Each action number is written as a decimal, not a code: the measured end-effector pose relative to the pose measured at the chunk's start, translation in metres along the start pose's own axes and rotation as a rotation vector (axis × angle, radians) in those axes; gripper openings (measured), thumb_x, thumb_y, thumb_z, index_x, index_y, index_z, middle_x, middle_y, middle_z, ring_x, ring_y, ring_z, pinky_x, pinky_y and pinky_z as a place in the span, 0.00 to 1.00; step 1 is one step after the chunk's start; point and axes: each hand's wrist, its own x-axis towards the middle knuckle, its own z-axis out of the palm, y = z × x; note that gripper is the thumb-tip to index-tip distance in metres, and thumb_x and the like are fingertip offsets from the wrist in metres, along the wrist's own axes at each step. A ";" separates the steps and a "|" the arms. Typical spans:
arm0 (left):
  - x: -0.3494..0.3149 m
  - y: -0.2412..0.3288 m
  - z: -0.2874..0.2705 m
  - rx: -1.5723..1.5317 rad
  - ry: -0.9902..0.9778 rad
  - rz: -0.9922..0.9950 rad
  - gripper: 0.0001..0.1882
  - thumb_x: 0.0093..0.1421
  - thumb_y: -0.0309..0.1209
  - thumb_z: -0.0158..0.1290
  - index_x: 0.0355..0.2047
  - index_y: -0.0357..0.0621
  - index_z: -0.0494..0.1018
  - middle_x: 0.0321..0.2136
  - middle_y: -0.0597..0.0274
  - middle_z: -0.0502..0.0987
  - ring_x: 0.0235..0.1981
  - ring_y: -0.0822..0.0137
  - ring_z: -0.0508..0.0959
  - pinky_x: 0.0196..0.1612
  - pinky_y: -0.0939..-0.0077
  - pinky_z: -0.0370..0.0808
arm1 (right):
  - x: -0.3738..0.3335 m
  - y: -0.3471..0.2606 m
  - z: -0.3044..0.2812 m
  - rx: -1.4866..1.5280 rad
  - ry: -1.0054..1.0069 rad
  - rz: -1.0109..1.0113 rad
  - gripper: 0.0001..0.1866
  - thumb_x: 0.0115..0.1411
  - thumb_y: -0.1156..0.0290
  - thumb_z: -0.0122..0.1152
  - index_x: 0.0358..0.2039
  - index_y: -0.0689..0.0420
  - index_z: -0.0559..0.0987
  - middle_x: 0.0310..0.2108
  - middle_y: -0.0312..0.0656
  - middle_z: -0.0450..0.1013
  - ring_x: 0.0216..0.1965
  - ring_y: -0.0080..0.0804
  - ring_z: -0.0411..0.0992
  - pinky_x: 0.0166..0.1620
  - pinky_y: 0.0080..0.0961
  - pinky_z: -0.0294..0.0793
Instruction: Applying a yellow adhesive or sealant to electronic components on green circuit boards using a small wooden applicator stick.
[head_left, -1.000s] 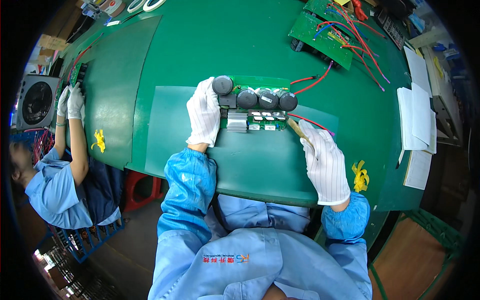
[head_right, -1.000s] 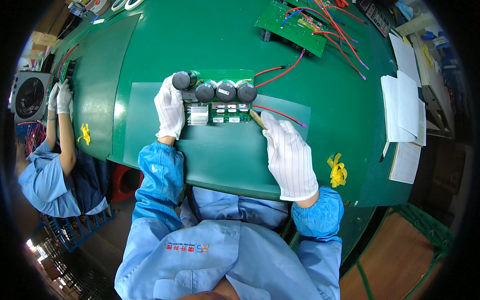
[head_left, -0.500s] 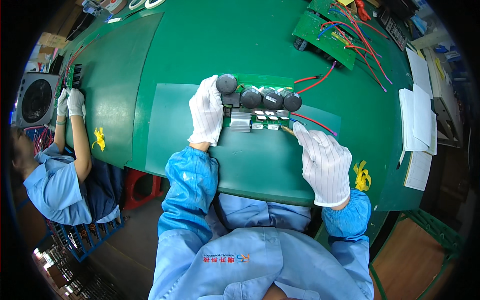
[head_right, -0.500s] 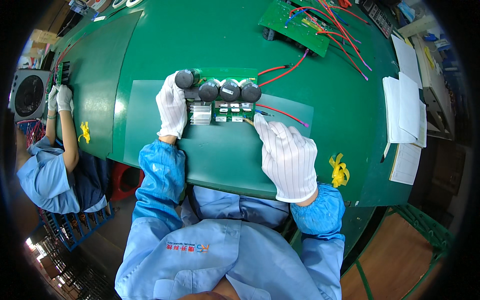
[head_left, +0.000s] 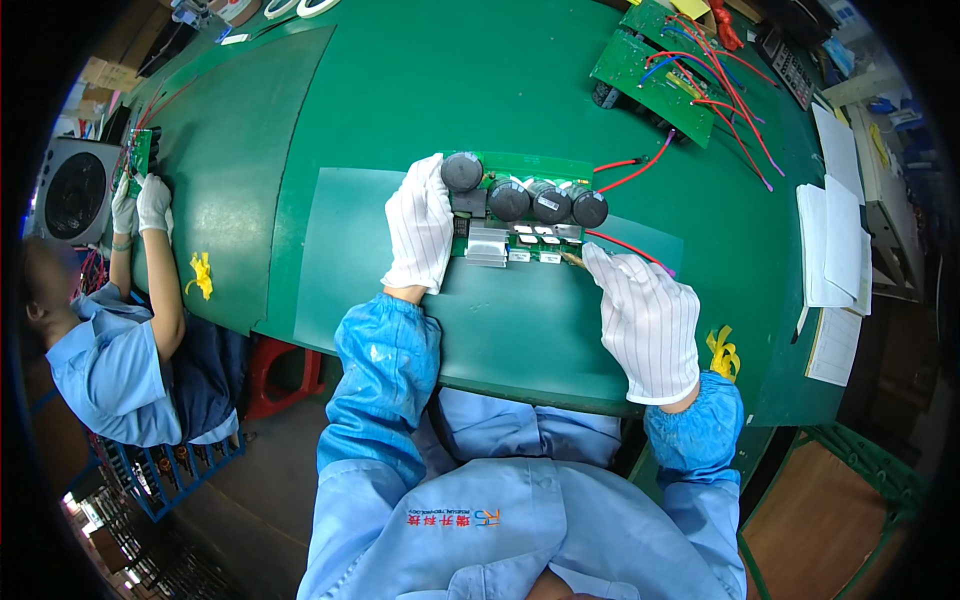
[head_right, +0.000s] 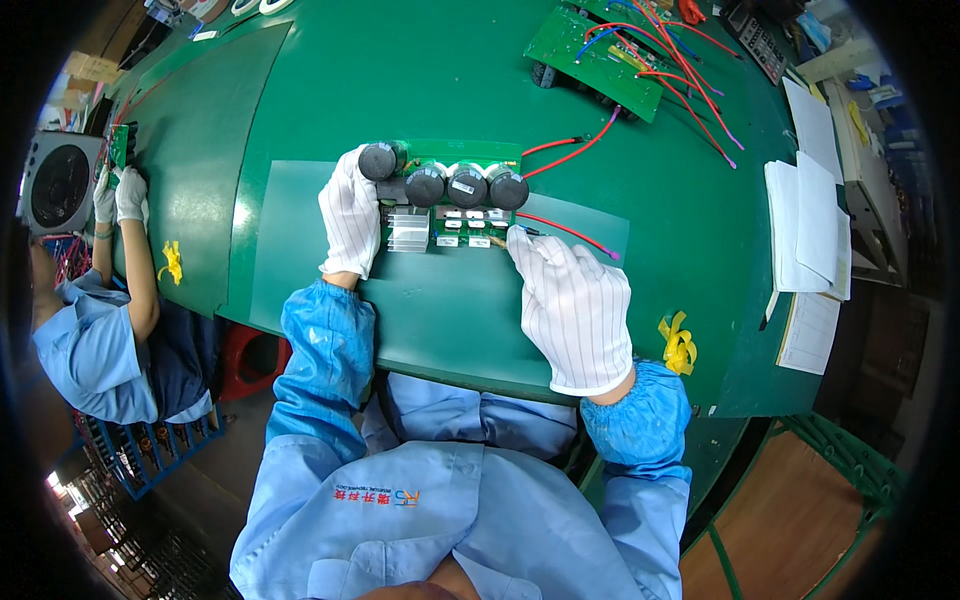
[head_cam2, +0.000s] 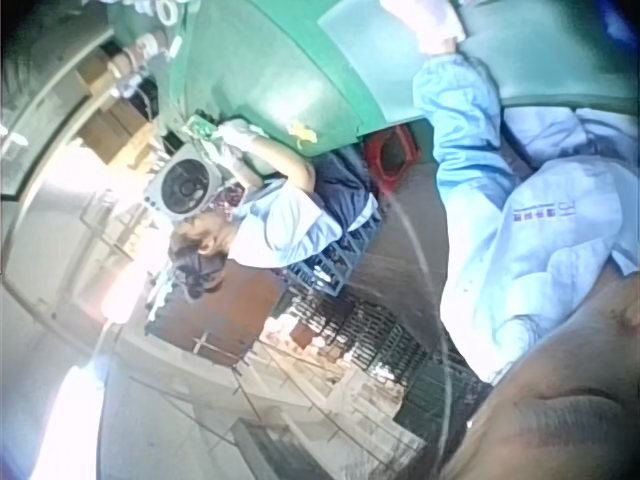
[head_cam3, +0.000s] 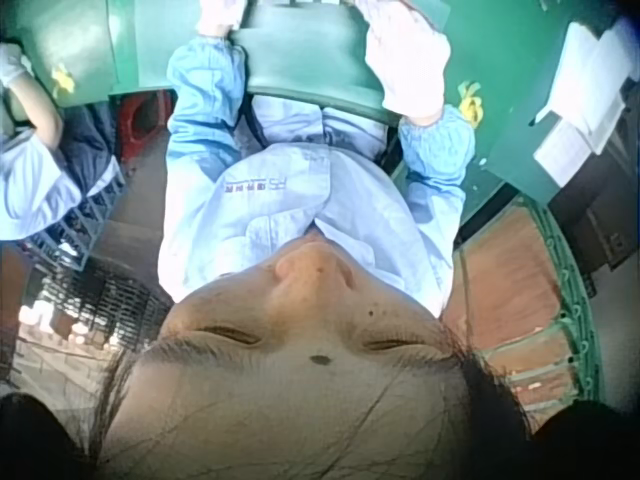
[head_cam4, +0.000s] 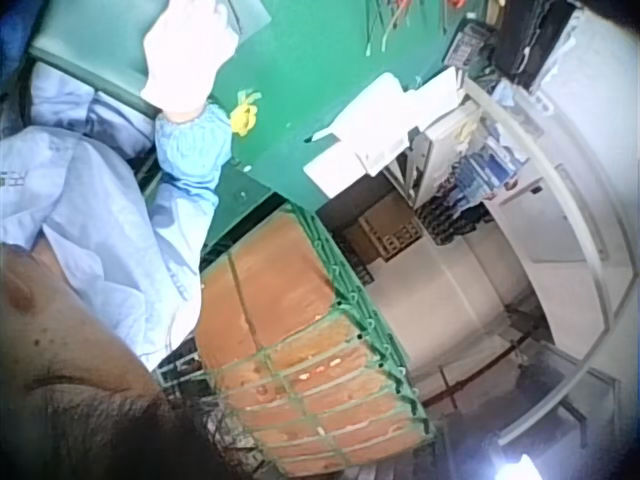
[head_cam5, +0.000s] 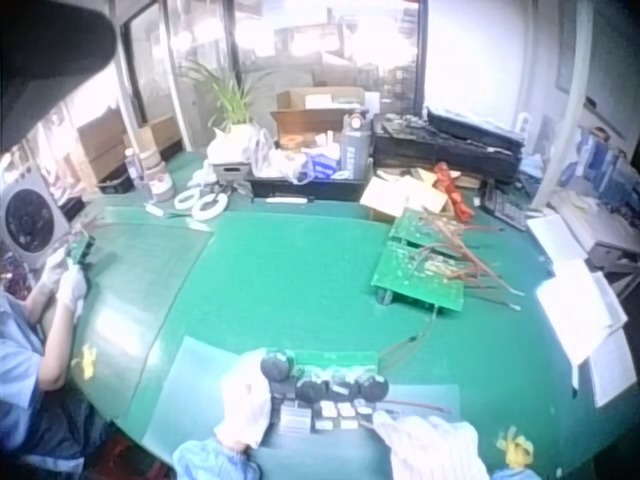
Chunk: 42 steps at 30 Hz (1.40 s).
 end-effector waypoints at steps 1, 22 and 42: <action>0.000 -0.001 0.001 0.010 0.004 0.013 0.12 0.68 0.25 0.49 0.51 0.40 0.74 0.44 0.48 0.80 0.41 0.42 0.80 0.43 0.55 0.79 | 0.002 -0.002 -0.004 -0.003 -0.043 0.015 0.26 0.48 0.79 0.65 0.50 0.48 0.83 0.35 0.34 0.76 0.29 0.33 0.76 0.26 0.32 0.72; 0.003 0.012 -0.004 0.032 0.062 0.059 0.11 0.67 0.24 0.49 0.47 0.38 0.76 0.42 0.48 0.81 0.38 0.43 0.81 0.41 0.59 0.79 | 0.007 -0.014 -0.014 -0.120 0.036 -0.049 0.24 0.46 0.77 0.65 0.47 0.50 0.84 0.34 0.30 0.74 0.25 0.31 0.71 0.26 0.31 0.68; 0.005 0.014 -0.003 0.016 0.083 0.062 0.10 0.69 0.26 0.49 0.46 0.37 0.77 0.40 0.47 0.81 0.38 0.43 0.82 0.40 0.59 0.80 | 0.026 -0.013 -0.007 -0.141 -0.034 -0.132 0.16 0.50 0.76 0.63 0.41 0.52 0.84 0.27 0.32 0.71 0.26 0.30 0.71 0.25 0.31 0.66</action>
